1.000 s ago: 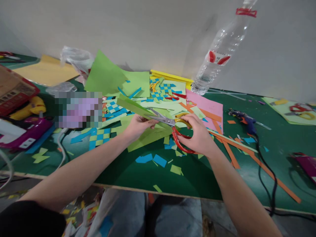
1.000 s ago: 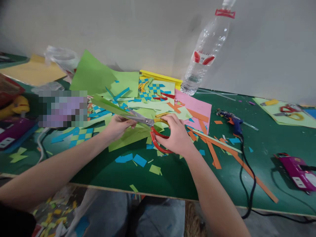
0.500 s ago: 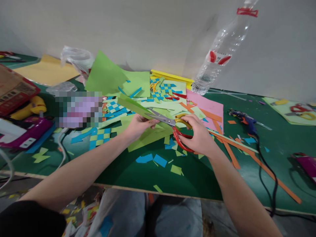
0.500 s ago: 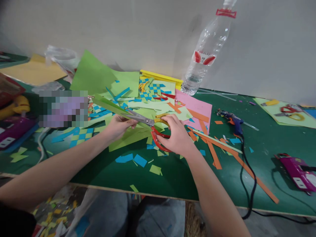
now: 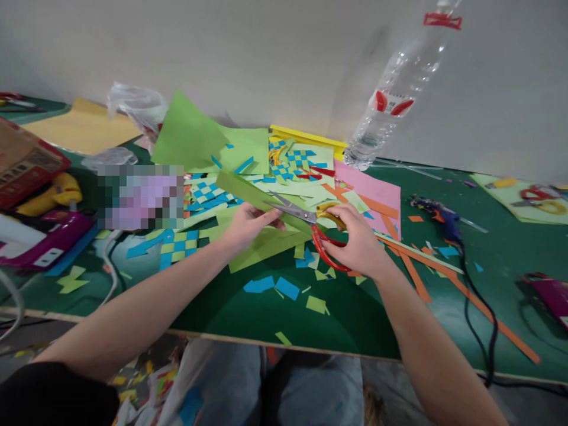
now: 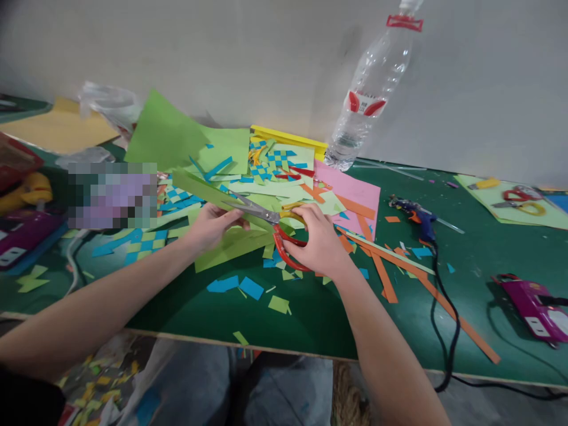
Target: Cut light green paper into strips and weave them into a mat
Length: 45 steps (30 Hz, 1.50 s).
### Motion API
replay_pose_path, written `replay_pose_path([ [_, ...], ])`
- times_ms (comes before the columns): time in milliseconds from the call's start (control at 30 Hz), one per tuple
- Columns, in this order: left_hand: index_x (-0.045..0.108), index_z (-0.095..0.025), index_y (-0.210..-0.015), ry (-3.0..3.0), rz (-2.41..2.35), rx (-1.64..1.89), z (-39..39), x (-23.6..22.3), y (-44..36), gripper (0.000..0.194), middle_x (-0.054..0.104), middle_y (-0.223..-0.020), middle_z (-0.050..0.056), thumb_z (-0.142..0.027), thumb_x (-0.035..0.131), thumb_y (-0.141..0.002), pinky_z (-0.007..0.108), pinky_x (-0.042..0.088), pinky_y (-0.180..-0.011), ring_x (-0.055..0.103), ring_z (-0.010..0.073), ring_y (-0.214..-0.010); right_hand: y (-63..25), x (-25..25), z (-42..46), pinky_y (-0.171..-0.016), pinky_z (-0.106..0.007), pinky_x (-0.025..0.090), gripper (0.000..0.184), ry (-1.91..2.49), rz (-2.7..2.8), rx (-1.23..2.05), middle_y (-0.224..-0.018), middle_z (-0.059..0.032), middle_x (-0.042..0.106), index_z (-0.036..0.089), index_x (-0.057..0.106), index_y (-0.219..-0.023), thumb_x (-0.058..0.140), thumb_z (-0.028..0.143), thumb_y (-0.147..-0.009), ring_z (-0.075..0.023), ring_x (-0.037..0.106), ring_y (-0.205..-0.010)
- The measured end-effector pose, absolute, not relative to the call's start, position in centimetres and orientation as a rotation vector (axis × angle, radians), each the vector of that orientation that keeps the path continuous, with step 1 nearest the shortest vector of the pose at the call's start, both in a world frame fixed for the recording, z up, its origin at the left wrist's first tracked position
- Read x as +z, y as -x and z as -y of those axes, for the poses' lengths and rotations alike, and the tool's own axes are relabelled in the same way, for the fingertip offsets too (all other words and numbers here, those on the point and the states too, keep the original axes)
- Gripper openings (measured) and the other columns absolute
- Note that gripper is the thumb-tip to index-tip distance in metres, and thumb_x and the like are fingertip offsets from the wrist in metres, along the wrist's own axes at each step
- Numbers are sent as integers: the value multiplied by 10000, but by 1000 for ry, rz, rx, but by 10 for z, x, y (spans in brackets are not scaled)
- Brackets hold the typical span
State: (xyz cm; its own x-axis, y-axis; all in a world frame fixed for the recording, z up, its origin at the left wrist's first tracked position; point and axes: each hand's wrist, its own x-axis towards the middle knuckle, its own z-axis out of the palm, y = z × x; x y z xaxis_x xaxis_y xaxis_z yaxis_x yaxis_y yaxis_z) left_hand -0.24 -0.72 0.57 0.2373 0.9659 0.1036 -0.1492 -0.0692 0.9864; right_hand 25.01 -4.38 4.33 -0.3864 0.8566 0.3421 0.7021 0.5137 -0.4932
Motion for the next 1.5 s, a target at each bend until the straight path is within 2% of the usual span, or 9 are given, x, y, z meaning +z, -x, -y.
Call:
replay_pose_path([
  [233,756,-189,-871,-1243,-901,1147,8,9,1,284,763,-805,42,-431,799,-728,340,590,-727,698,156,-625,-249,43,44,-923,-499,489,413,1246,2196,366,-1202,-146,575,198,523,-1191,636,331,-817,-315,572,-1130],
  [500,758,-172,-818,-1152,-963,1110,9,12,-1,338,751,-746,57,-467,830,-669,367,570,-824,712,178,-685,-251,43,43,-939,-502,487,382,1242,2204,416,-1215,-161,578,183,520,-1196,599,312,-845,-313,577,-1137],
  [733,735,-146,-794,-1122,-999,1171,8,10,-2,358,746,-745,77,-475,820,-682,366,576,-800,704,186,-659,-252,41,38,-871,-474,524,338,1238,2059,396,-1175,-144,603,208,539,-1143,605,302,-825,-295,610,-1062],
  [867,722,-120,-846,-1089,-1003,1194,9,15,-4,364,744,-783,88,-445,807,-706,346,584,-754,693,173,-646,-257,38,33,-842,-459,531,368,1338,1834,295,-1146,-127,615,211,557,-1126,635,345,-792,-277,625,-983],
  [967,716,-118,-864,-1057,-961,1212,9,16,-4,353,734,-787,75,-420,813,-709,322,585,-719,678,153,-631,-265,36,27,-832,-465,534,443,1511,1687,161,-1208,-145,580,197,561,-1143,679,366,-751,-276,628,-951],
  [1100,711,-123,-862,-1046,-952,1196,8,15,-4,332,720,-757,59,-404,812,-719,302,582,-702,667,137,-622,-281,26,16,-972,-532,460,532,1728,1690,-4,-1225,-189,555,152,552,-1159,733,364,-706,-362,548,-1160],
  [1167,708,-122,-846,-1046,-966,1189,8,14,-4,324,713,-735,56,-405,808,-722,304,581,-711,665,137,-621,-289,19,10,-984,-561,438,580,1803,1725,-17,-1231,-203,548,143,540,-1182,746,349,-680,-384,528,-1181],
  [1367,698,-108,-782,-984,-1001,1188,7,17,-5,308,680,-656,52,-390,807,-725,310,582,-693,661,147,-614,-296,6,4,-960,-556,434,473,1845,1776,-150,-1165,-217,582,113,570,-1167,640,365,-772,-378,542,-1138],
  [1500,711,-120,-865,-1005,-1029,1219,6,16,-6,319,718,-795,68,-374,822,-705,271,568,-629,624,112,-582,-295,4,4,-932,-577,429,431,1819,1767,-244,-1141,-213,582,132,573,-1147,594,400,-811,-381,549,-1114],
])
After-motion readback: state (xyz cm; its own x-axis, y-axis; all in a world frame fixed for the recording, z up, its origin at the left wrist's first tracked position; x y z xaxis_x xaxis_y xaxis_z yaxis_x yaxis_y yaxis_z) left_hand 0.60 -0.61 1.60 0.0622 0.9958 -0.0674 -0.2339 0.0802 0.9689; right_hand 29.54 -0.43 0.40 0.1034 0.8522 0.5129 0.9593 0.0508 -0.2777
